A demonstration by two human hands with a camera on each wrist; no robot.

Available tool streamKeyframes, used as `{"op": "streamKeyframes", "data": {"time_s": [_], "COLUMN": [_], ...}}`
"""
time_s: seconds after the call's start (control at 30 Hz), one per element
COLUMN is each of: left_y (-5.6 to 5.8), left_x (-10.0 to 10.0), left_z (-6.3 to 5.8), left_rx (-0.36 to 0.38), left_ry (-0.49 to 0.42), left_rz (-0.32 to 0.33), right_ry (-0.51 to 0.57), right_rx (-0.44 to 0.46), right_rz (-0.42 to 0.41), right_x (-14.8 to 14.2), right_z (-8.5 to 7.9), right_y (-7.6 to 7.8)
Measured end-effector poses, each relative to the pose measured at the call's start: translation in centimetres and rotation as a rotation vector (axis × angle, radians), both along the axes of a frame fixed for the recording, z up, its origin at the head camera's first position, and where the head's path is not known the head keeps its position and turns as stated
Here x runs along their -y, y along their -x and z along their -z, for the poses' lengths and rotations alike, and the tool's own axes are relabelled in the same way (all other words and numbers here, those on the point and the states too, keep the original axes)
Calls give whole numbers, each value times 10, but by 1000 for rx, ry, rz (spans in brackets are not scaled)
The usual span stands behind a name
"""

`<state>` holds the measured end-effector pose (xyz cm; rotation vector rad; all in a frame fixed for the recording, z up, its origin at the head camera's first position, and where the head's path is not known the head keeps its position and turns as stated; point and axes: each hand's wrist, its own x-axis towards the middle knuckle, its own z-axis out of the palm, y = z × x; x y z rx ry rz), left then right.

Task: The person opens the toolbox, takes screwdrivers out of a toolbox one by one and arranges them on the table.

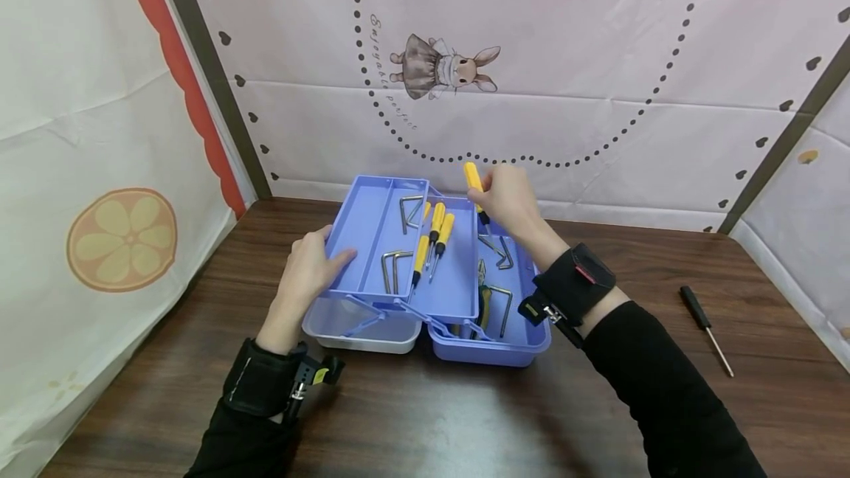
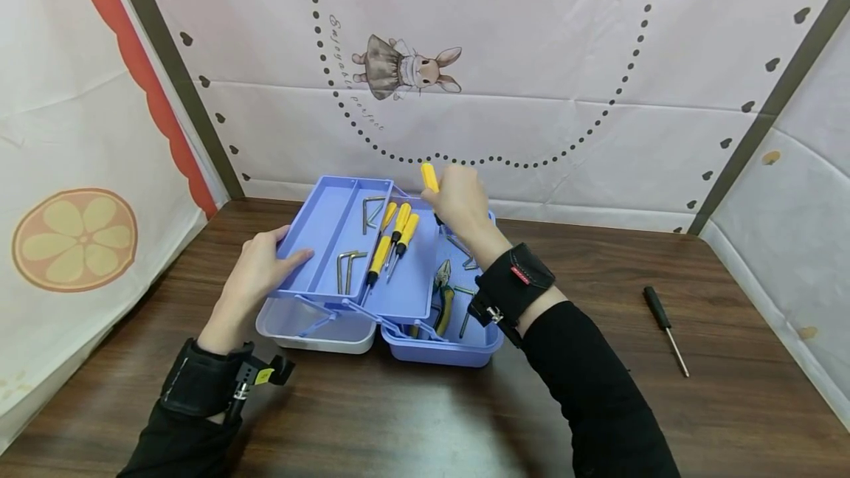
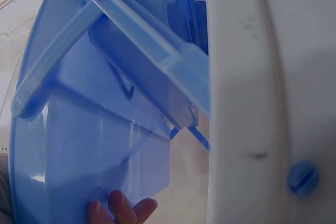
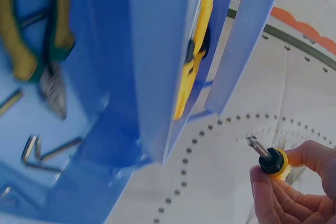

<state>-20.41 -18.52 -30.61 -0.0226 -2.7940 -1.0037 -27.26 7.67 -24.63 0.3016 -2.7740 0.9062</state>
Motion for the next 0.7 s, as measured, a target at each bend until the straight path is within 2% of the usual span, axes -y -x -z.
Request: {"op": "streamKeyframes", "data": {"time_s": [0.17, 0.4, 0.7], "left_y": [-1, -1, -1], "left_x": [-1, 0, 0], "left_z": [-1, 2, 1], "left_rx": [3, 8, -15], "left_ry": [0, 1, -2], "left_rz": [-1, -3, -1], "right_ry": [-21, -90, -152], "right_rx": [8, 2, 87], "right_rz": [39, 121, 211], "right_x": [-29, -76, -140], "right_z": [4, 18, 35], "right_y": [3, 6, -1]}}
